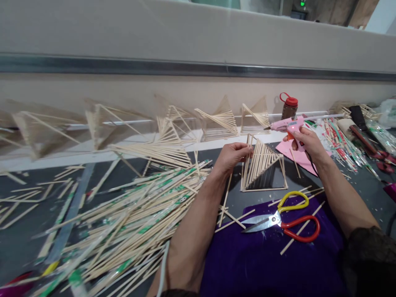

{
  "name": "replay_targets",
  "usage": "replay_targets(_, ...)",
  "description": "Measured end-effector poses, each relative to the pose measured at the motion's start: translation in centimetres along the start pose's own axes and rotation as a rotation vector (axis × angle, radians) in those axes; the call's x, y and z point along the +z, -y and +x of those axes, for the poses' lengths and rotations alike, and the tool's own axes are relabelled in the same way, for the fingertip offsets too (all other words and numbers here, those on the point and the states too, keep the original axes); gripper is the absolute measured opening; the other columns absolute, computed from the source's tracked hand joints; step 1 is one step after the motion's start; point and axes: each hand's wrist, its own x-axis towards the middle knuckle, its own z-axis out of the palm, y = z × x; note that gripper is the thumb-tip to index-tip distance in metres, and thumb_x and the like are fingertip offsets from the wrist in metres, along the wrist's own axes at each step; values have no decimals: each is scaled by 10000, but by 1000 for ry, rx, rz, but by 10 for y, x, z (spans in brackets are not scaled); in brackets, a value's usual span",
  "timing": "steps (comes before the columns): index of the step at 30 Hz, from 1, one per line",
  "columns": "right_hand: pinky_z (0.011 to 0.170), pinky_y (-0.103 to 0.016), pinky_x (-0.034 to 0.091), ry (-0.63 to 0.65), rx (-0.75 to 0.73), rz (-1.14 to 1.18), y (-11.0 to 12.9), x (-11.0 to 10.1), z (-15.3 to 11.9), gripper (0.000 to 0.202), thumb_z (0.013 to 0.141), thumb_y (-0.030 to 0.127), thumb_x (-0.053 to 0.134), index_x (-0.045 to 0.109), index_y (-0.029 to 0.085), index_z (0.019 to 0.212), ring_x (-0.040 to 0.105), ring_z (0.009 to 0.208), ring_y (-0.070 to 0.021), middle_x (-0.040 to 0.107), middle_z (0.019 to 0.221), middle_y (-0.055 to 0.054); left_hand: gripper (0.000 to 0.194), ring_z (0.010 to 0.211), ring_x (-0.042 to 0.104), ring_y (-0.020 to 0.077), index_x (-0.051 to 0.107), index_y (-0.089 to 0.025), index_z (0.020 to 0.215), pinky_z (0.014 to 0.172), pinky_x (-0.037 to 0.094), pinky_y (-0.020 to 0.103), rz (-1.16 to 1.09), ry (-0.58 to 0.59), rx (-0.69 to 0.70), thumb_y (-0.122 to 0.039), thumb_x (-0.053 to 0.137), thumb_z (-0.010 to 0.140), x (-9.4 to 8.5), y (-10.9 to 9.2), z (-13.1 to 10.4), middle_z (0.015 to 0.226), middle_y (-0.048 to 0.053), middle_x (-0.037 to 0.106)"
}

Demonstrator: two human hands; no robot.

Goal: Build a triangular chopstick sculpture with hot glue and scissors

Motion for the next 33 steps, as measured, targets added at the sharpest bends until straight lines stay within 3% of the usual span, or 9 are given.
replay_targets(9,459,-238,242,-247,194,-176,-46,-63,-3,366,690,515,701,610,161,659,390,470,-80,536,510,10,367,638,610,154,710,-147,689,605,439,270,-2,-3,9,-425,831,482,2,-1,1,664,45,693)
replay_targets(13,462,-261,270,-342,311,-355,-67,-78,-11,354,713,501,670,561,190,585,385,458,-102,507,476,2,324,627,601,143,708,-152,675,597,436,265,12,2,28,-410,817,514,2,0,1,663,46,690)
replay_targets(15,474,-279,291,-365,340,-496,-71,-80,-16,382,751,520,638,537,200,569,420,466,-127,494,455,-8,312,617,595,137,705,-152,668,594,434,262,9,9,32,-403,813,517,2,0,2,655,46,687)
replay_targets(18,548,-318,348,-299,346,-954,-62,-79,-18,389,820,483,593,577,180,576,535,571,-190,577,521,-78,317,609,593,139,704,-151,673,585,434,262,-14,9,28,-392,815,500,2,1,3,644,45,685)
replay_targets(21,613,-351,378,-265,239,-1356,-41,-69,-14,343,850,424,576,679,143,683,613,713,-252,684,742,-161,317,601,593,140,701,-145,670,580,436,263,-23,10,18,-380,814,488,2,1,4,637,44,686)
replay_targets(23,636,-348,391,-243,94,-1351,-24,-55,-7,305,868,381,550,728,147,790,632,761,-253,711,840,-153,311,593,591,136,704,-142,671,580,437,261,-26,14,17,-372,807,490,2,2,4,627,39,682)
replay_targets(27,679,-314,434,-2,-142,-877,0,-9,18,254,857,315,556,758,161,837,642,749,-198,721,788,-73,300,581,587,131,707,-143,675,573,433,256,-39,5,20,-358,800,488,2,4,5,613,30,675)
replay_targets(29,741,-310,464,129,-230,-659,5,17,35,230,841,309,587,769,172,869,654,826,-194,736,890,-65,302,579,585,130,707,-142,671,569,430,253,-44,7,22,-362,801,488,2,4,5,614,31,674)
replay_targets(33,871,-330,472,319,-249,-379,4,56,61,214,822,317,628,774,193,916,648,929,-186,739,993,-59,314,580,582,131,709,-141,672,567,426,251,-58,26,26,-383,807,498,2,4,4,620,36,675)
